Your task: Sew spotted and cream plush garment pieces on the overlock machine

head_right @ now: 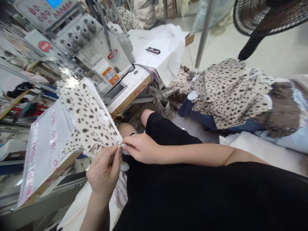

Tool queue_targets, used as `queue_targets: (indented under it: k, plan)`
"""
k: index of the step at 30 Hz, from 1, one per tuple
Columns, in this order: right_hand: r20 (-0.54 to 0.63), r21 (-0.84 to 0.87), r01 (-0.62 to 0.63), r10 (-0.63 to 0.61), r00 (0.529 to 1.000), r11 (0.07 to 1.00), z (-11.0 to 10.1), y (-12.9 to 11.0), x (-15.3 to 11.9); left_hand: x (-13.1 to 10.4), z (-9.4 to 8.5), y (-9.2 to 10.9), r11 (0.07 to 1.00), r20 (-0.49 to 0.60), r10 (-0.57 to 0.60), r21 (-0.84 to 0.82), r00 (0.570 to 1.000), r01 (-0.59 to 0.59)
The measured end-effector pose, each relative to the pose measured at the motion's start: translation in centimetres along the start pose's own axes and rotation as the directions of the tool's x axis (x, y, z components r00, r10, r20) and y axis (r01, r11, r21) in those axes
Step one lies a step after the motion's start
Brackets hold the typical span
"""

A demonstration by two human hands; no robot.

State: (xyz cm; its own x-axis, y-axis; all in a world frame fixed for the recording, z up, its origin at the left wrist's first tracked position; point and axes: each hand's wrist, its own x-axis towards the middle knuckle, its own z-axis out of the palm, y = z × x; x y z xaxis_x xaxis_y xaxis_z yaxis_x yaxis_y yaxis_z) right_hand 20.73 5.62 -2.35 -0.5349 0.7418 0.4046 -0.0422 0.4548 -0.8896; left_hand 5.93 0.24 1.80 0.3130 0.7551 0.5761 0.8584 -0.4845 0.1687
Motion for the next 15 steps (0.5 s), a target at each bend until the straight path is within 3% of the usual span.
queue_targets:
  k: [4,10,15]
  plan:
    - [0.025,-0.082,-0.008,0.010,1.000,0.997,-0.2,0.0,0.1,-0.2,0.1,-0.2,1.000,0.024,0.009,-0.019,1.000,-0.009]
    - [0.011,-0.048,-0.026,0.026,1.000,0.999,-0.2,0.1,0.5,-0.4,0.4,0.3,0.989,0.010,-0.115,-0.088,0.993,0.115]
    - [0.046,-0.092,-0.102,0.107,0.993,0.991,-0.2,0.6,-0.1,-0.6,0.7,0.9,0.984,0.117,-0.168,-0.039,0.979,0.173]
